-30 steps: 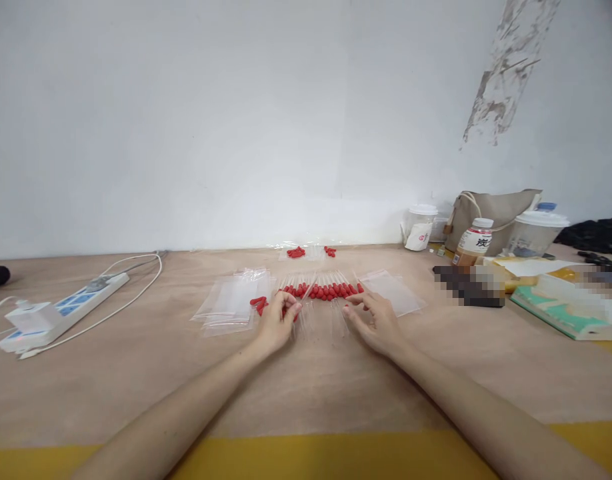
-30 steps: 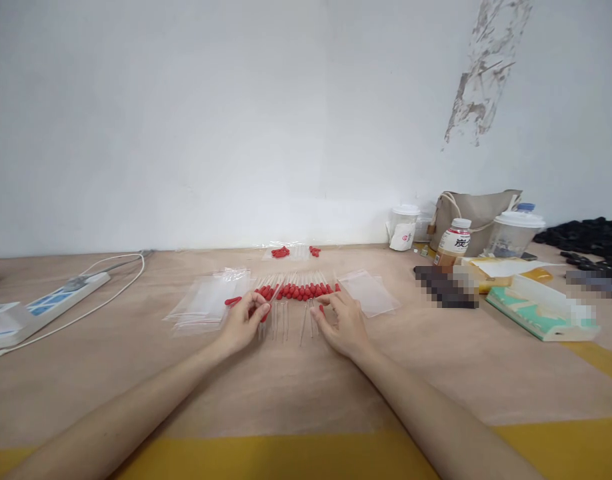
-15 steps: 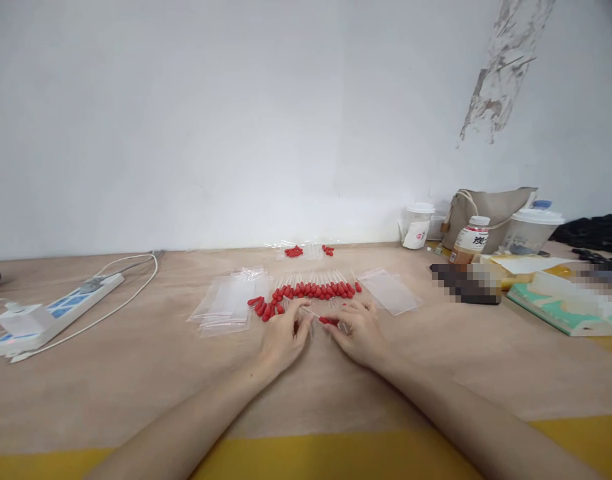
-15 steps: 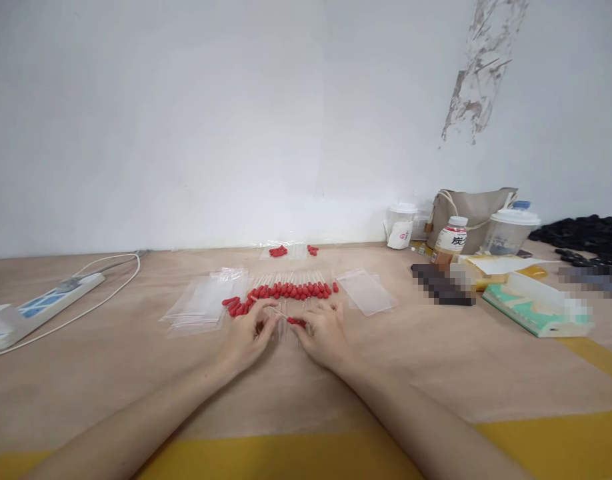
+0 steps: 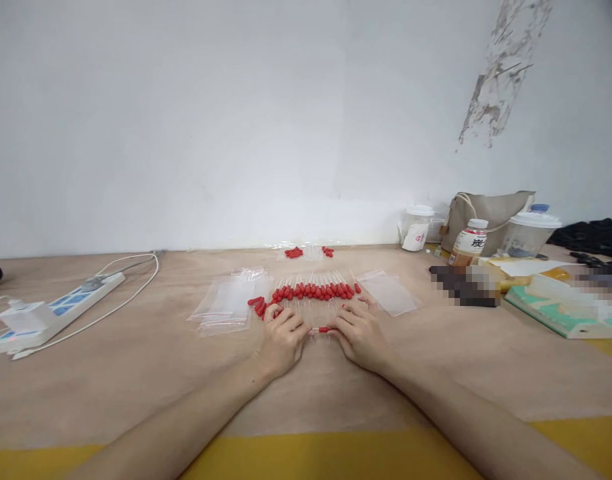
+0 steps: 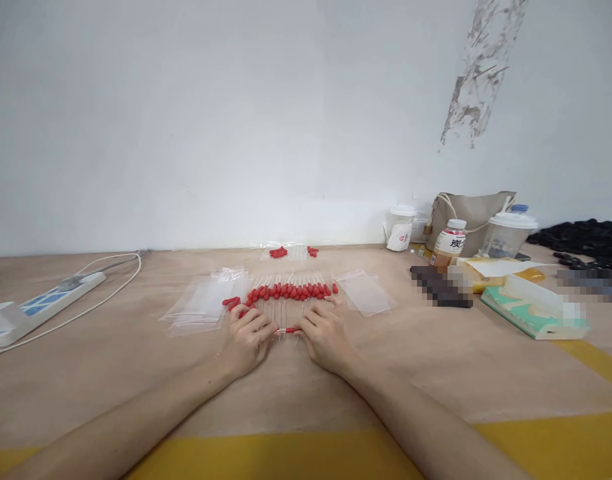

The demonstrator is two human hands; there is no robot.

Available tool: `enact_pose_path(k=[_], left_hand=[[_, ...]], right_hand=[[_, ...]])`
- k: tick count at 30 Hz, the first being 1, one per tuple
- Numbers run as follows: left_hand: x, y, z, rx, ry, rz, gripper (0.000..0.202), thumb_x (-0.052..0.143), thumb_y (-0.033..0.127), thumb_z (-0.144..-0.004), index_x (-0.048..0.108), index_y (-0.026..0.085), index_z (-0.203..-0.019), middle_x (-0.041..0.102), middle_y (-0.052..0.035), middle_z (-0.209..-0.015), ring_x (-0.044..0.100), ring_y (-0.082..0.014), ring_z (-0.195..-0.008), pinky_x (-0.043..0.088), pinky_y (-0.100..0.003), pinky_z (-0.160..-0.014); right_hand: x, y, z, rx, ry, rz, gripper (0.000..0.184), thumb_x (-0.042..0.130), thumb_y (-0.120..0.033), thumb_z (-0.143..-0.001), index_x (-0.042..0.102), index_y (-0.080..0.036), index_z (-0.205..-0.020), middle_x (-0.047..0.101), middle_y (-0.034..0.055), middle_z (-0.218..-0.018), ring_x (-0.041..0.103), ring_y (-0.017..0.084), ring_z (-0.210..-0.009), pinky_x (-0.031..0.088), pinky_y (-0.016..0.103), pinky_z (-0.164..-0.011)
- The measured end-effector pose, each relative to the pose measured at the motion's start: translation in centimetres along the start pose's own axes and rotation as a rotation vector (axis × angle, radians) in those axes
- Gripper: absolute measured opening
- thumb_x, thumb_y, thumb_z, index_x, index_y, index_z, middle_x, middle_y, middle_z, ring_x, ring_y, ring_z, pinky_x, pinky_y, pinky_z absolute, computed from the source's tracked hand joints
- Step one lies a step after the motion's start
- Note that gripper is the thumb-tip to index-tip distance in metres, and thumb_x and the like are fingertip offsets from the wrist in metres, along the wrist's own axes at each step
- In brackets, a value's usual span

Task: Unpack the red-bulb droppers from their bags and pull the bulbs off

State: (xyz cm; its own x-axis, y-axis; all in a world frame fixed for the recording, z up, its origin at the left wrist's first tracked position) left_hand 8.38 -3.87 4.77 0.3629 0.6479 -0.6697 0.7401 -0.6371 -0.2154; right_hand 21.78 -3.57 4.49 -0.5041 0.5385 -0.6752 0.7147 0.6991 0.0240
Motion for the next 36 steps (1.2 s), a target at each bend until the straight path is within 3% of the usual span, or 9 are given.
enact_pose_path(k=[14,16,18,20,22,24,27,36], left_hand=[[-0.4,-0.1,0.1,0.012,0.006,0.038,0.017,0.047,0.021,-0.082,0.061,0.02,-0.072,0.058,-0.0006,-0.062,0.048,-0.0144,-0.066,0.03,-0.036,-0.074],[-0.5,-1.0,0.7,-0.043,0.007,0.053,0.019,0.046,0.021,-0.082,0.061,0.019,-0.071,0.057,-0.0013,-0.063,0.049,-0.0144,-0.066,0.033,-0.035,-0.072],[-0.6,-2.3,1.3,-0.148,0.005,0.082,0.02,0.044,0.022,-0.084,0.061,0.019,-0.076,0.057,-0.0024,-0.068,0.05,-0.0139,-0.066,0.037,-0.03,-0.068],[-0.4,-3.3,1.7,-0.243,-0.015,0.138,0.021,0.04,0.022,-0.085,0.061,0.018,-0.084,0.056,-0.0032,-0.074,0.052,-0.0129,-0.067,0.04,-0.026,-0.063],[0.0,-3.6,1.7,-0.285,-0.054,0.202,0.024,0.037,0.021,-0.087,0.059,0.017,-0.093,0.054,-0.004,-0.079,0.052,-0.0126,-0.069,0.042,-0.024,-0.063],[0.4,-3.5,1.4,-0.294,-0.081,0.238,0.029,0.034,0.016,-0.085,0.055,0.016,-0.105,0.051,-0.0053,-0.084,0.052,-0.0136,-0.075,0.044,-0.025,-0.069],[0.7,-3.9,1.0,-0.32,-0.076,0.227,0.042,0.034,0.007,-0.079,0.046,0.015,-0.118,0.047,-0.0067,-0.089,0.05,-0.0147,-0.081,0.045,-0.028,-0.074],[1.2,-5.2,0.5,-0.317,-0.053,0.148,0.02,0.041,0.009,-0.08,0.058,0.015,-0.088,0.055,-0.0041,-0.082,0.054,-0.0139,-0.073,0.045,-0.025,-0.065]], right_hand=[[-0.1,0.7,0.2,-0.097,0.014,-0.003,0.022,0.044,-0.013,-0.079,0.062,-0.026,-0.079,0.058,-0.0039,-0.064,0.049,0.013,-0.077,0.009,0.045,-0.096],[-0.7,2.3,0.5,-0.035,0.024,-0.009,0.021,0.045,-0.013,-0.078,0.062,-0.025,-0.078,0.06,-0.0029,-0.069,0.05,0.014,-0.08,0.011,0.047,-0.096],[-1.5,5.0,0.8,0.114,0.064,-0.032,0.018,0.047,-0.015,-0.077,0.062,-0.025,-0.08,0.063,-0.001,-0.077,0.051,0.017,-0.084,0.016,0.047,-0.094],[-2.1,7.7,1.3,0.32,0.142,-0.115,0.015,0.048,-0.021,-0.079,0.062,-0.024,-0.083,0.062,0.0017,-0.078,0.052,0.017,-0.08,0.029,0.041,-0.087],[-1.6,8.8,1.4,0.376,0.105,-0.269,0.018,0.046,-0.025,-0.081,0.062,-0.023,-0.089,0.061,0.0041,-0.085,0.053,0.017,-0.08,0.039,0.033,-0.076],[-0.6,8.9,1.4,0.392,0.034,-0.35,0.022,0.044,-0.024,-0.081,0.063,-0.022,-0.092,0.059,0.0055,-0.088,0.054,0.016,-0.08,0.043,0.028,-0.068],[0.6,8.8,1.6,0.457,-0.026,-0.301,0.025,0.043,-0.02,-0.078,0.064,-0.02,-0.093,0.058,0.0057,-0.082,0.055,0.015,-0.072,0.043,0.027,-0.064],[2.1,8.9,1.5,0.544,-0.09,-0.307,0.015,0.047,-0.028,-0.075,0.057,-0.018,-0.074,0.061,0.0019,-0.071,0.054,0.012,-0.056,0.04,0.024,-0.055]])
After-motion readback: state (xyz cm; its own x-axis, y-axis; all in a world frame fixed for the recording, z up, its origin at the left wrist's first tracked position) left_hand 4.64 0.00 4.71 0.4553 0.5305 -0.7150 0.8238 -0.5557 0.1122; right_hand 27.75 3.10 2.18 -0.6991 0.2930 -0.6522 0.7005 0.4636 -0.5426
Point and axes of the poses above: each hand's wrist, its own z-axis away from the middle knuckle, its own x-axis out of the palm, y = z × x, the point moved 6 cm from there along -z, towards the middle knuckle
